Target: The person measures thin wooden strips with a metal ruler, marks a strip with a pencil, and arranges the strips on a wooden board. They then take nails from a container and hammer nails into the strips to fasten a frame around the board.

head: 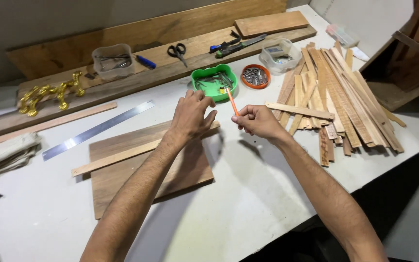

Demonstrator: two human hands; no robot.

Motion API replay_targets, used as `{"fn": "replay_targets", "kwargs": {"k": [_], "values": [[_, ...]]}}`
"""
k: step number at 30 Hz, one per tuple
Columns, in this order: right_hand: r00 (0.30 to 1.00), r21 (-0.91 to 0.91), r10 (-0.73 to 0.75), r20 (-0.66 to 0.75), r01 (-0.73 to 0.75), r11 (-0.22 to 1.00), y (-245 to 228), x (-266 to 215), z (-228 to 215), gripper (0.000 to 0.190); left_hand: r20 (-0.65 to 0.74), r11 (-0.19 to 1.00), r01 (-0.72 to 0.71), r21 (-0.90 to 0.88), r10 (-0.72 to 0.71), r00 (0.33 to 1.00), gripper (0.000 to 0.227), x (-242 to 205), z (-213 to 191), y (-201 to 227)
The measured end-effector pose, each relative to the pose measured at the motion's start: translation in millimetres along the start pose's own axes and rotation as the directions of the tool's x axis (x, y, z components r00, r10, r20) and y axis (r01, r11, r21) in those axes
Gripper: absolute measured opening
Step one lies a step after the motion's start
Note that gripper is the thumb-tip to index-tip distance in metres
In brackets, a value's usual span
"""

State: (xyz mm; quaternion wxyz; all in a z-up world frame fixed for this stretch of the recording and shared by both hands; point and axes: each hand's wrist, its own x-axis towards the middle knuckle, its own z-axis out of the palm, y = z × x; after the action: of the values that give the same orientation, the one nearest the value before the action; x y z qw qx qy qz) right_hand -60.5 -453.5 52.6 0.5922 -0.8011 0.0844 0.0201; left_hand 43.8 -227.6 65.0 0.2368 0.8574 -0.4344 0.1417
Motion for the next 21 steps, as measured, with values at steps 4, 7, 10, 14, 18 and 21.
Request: {"fn": "replay_targets", "kwargs": {"k": [4,7,10,14,18,21], "values": [[0.977,-0.164,0.059,-0.204,-0.094,0.982,12,6,-22,0.028,0.044,0.997,-0.082,-0.003,0.082,0.996,0.023,28,32,20],[0.960,-0.211,0.064,-0.272,-0.124,0.970,31,17,-38,0.034,0.124,0.995,-0.097,0.005,0.095,0.988,0.031,47,55,31],[0.951,-0.409,-0.077,-0.298,-0.054,0.911,51,31,-54,0.037,0.199,0.996,-0.086,-0.002,0.085,0.976,0.034,65,78,36],[0.958,-0.445,-0.021,-0.285,-0.112,0.888,64,43,-63,0.037,0.282,0.997,-0.075,-0.018,0.077,0.956,0.033,75,103,34],[0.947,-0.457,-0.086,-0.309,-0.068,0.887,65,49,-67,0.047,0.282,0.996,-0.075,-0.040,0.084,0.956,0.030,76,108,30],[0.934,-0.484,-0.151,-0.322,-0.025,0.875,66,54,-64,0.044,0.281,0.998,-0.050,-0.028,0.056,0.958,0.033,74,94,30]]}}
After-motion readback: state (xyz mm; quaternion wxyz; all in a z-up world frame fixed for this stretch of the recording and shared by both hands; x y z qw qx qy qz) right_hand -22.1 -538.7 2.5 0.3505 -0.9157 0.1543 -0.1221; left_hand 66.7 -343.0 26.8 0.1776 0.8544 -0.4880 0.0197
